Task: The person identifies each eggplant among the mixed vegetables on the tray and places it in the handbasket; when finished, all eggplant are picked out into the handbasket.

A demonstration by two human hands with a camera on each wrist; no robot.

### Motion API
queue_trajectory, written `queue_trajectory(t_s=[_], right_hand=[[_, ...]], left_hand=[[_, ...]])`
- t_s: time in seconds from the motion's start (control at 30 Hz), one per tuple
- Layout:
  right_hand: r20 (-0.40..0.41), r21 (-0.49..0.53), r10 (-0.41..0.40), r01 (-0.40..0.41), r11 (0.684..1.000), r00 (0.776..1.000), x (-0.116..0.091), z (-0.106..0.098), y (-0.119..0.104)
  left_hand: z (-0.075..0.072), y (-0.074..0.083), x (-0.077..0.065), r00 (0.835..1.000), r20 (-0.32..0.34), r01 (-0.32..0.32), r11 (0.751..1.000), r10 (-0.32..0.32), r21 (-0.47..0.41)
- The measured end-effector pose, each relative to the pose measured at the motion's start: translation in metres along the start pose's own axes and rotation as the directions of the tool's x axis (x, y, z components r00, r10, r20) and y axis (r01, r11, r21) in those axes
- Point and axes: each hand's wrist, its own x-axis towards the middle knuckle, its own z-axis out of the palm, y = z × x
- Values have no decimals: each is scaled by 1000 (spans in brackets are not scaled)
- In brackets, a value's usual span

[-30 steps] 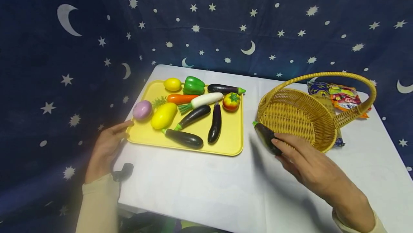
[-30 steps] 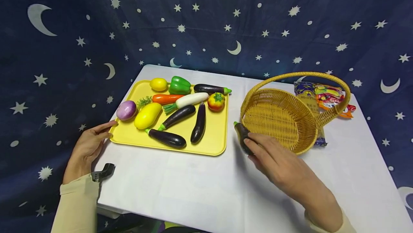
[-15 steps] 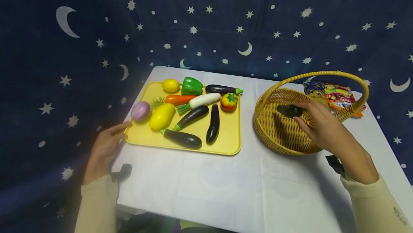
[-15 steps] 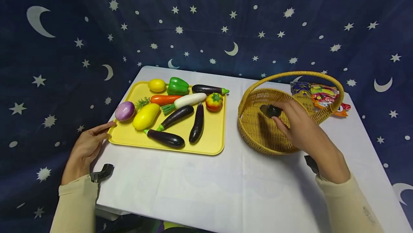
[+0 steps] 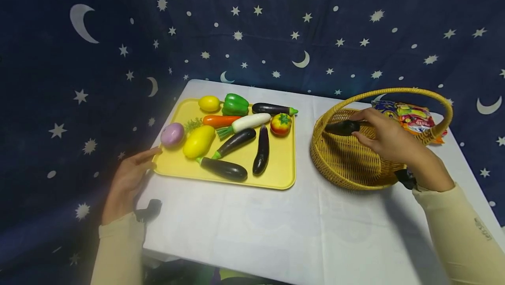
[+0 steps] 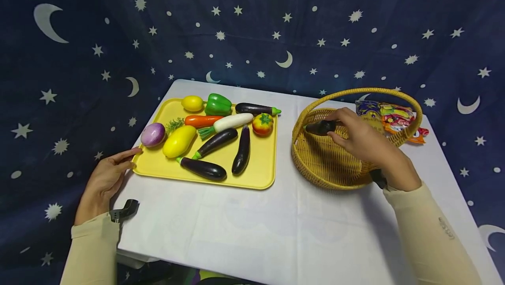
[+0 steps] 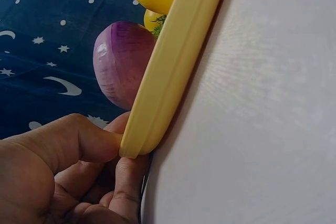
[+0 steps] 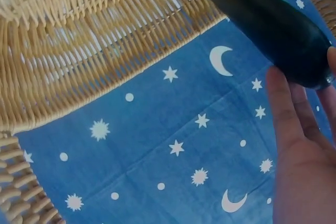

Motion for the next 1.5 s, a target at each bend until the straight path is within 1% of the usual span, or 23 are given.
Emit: queue_trajectory(t_s=[0.07,0.17,0.27,0.37,0.43,0.5,0.63,0.73,1.0,1.1,1.13,1.23,1.37,1.43,1.5], right_hand=[[46,11,72,-72,997,996,2,-4,0],[104,11,148,-150,989,984,6,-10,-1],[141,21,199,-204,979,970,8,-16,-2],[161,37,230,-239,970,960,9,-19,0],[169,24,236,-244,970,957,8,-20,2],[172,14,227,-233,972,959,7,-20,6],[158,7,173,-177,984,972,8,-20,12],[161,17,155,-160,987,975,8,-19,18],[195,17,208,-216,976,958,9,-19,25],[225,9,223,-231,973,949,14,-21,28],[241,-3,233,-240,971,942,14,-22,31],[307,-47,268,-266,963,913,16,-23,39],[378,-121,290,-264,957,879,17,-22,49],[396,-145,294,-257,956,870,17,-20,51],[401,-157,294,-252,955,867,16,-17,54]], left_hand=[[0,1,-1,1000,-3,-3,1000,3,9],[0,1,-1,1000,-13,-13,1000,13,9],[0,1,1,1000,-15,-25,1000,25,-3],[1,0,2,999,-13,-34,999,34,-13],[1,-1,3,999,-7,-35,999,35,-7],[1,-2,3,1000,-7,-27,1000,27,-5],[1,-3,3,1000,-12,-7,1000,7,-16],[2,-4,4,1000,-16,7,999,-7,-33],[2,-2,4,1000,-12,-3,999,2,-41],[2,-2,3,1000,-20,1,999,-2,-40],[2,-2,3,1000,-21,5,999,-5,-39],[1,-1,3,1000,-20,18,999,-19,-29],[2,3,2,1000,-14,13,1000,-13,-27],[3,4,2,1000,-13,14,999,-14,-31],[4,3,3,1000,-10,11,1000,-11,-26]])
